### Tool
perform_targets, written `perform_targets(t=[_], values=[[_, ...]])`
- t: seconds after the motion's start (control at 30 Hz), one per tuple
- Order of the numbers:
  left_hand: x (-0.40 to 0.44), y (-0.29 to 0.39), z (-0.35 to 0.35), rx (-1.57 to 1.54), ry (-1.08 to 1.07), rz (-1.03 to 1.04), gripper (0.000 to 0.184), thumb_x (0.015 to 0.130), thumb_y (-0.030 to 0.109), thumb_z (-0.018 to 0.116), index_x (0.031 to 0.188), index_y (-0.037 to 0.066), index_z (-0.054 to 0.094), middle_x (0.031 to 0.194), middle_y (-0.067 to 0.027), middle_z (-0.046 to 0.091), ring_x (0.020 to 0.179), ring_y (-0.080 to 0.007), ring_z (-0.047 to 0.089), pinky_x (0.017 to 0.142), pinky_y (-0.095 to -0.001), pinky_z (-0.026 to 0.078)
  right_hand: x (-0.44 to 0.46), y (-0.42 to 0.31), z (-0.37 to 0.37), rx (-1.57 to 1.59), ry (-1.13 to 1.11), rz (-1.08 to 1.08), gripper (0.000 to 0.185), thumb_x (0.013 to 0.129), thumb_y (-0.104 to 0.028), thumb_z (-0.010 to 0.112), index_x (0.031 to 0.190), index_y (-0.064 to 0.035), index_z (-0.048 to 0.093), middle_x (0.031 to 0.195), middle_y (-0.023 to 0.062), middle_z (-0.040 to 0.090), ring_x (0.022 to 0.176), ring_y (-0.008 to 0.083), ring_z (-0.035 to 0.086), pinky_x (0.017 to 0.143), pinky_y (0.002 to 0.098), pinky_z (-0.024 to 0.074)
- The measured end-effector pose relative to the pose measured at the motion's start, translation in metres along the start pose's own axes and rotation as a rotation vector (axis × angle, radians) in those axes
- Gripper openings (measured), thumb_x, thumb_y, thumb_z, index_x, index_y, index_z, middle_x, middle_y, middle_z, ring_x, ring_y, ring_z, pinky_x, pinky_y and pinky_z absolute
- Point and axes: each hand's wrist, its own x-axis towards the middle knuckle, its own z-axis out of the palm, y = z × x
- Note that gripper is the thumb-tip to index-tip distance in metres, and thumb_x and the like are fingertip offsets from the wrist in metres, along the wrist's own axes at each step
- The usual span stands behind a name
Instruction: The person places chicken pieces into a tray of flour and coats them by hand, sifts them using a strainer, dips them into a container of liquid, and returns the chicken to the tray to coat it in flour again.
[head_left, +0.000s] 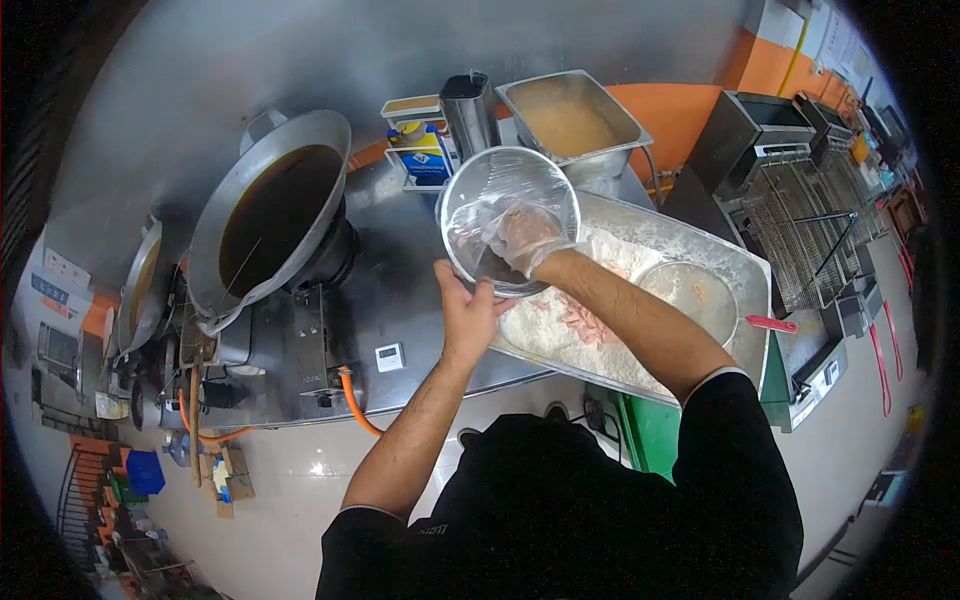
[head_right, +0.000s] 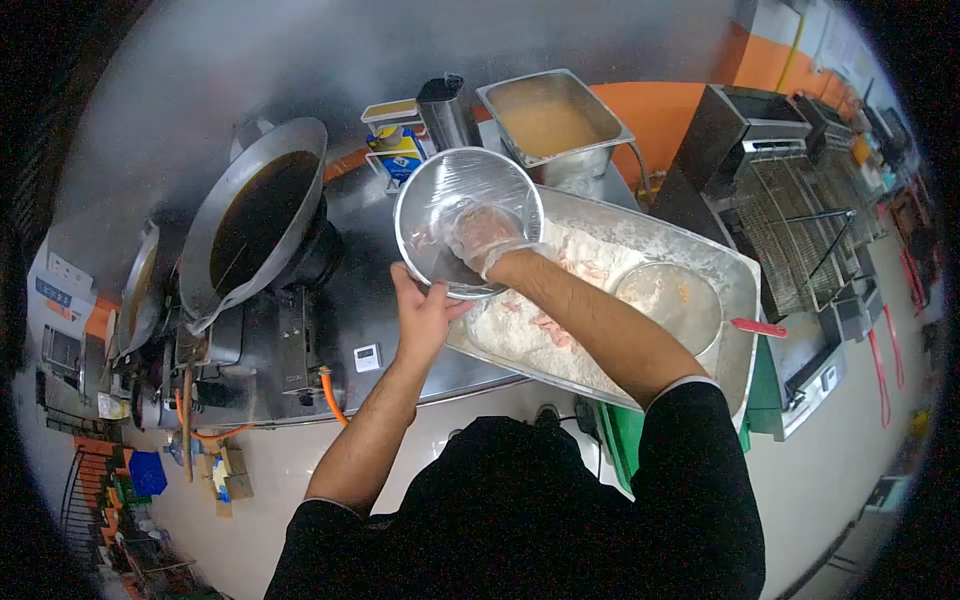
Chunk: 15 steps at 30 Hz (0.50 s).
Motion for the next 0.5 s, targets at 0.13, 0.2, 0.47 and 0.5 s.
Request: perform_targets(t=[0.13, 0.2, 0.47, 0.5], values=[[-0.003, 0.001, 0.001, -0.006, -0.003, -0.005, 0.032, 0.087, -0.005, 0.038, 0.111, 0.005, 0.021, 0.116, -0.0181, 0.037, 0.1, -0.03, 0.056, 0.072, -0.0386, 0.06, 0.004, -0.016, 0.016, 0.503, 0.335, -0.058, 0.027, 0.083, -0.027, 0.056, 0.095, -0.0043, 0.065, 0.098, 0.0215, 0.062, 0.091, 0.0356, 0.06, 0.08, 0.0427, 0.0467], [0.0, 0.004, -0.004, -0.008, 0.02, -0.012, 0.032, 0.086, -0.005, 0.039, 0.111, 0.004, 0.02, 0.116, -0.0182, 0.037, 0.1, -0.0302, 0.056, 0.072, -0.0384, 0.06, 0.002, -0.02, 0.017, 0.558, 0.247, -0.104, 0.029, 0.084, -0.029, 0.057, 0.097, -0.0042, 0.064, 0.096, 0.0212, 0.063, 0.088, 0.0343, 0.061, 0.079, 0.0411, 0.0466], [-0.009, 0.002, -0.009, 0.313, -0.008, 0.124, 0.031, 0.088, -0.003, 0.041, 0.113, 0.003, 0.024, 0.116, -0.0161, 0.04, 0.1, -0.0235, 0.054, 0.071, -0.0338, 0.059, -0.014, -0.007, -0.004, 0.645, -0.169, 0.024, 0.027, 0.084, -0.029, 0.057, 0.092, -0.0046, 0.064, 0.089, 0.0173, 0.065, 0.08, 0.0302, 0.062, 0.075, 0.0388, 0.0472], [-0.01, 0.002, -0.008, 0.376, 0.011, 0.147, 0.031, 0.088, -0.002, 0.041, 0.113, 0.005, 0.023, 0.117, -0.0153, 0.039, 0.102, -0.0231, 0.053, 0.072, -0.0344, 0.058, -0.014, -0.002, -0.005, 0.501, -0.113, 0.011, 0.026, 0.084, -0.028, 0.056, 0.091, -0.0046, 0.064, 0.091, 0.0178, 0.065, 0.082, 0.0316, 0.062, 0.075, 0.0399, 0.0472]])
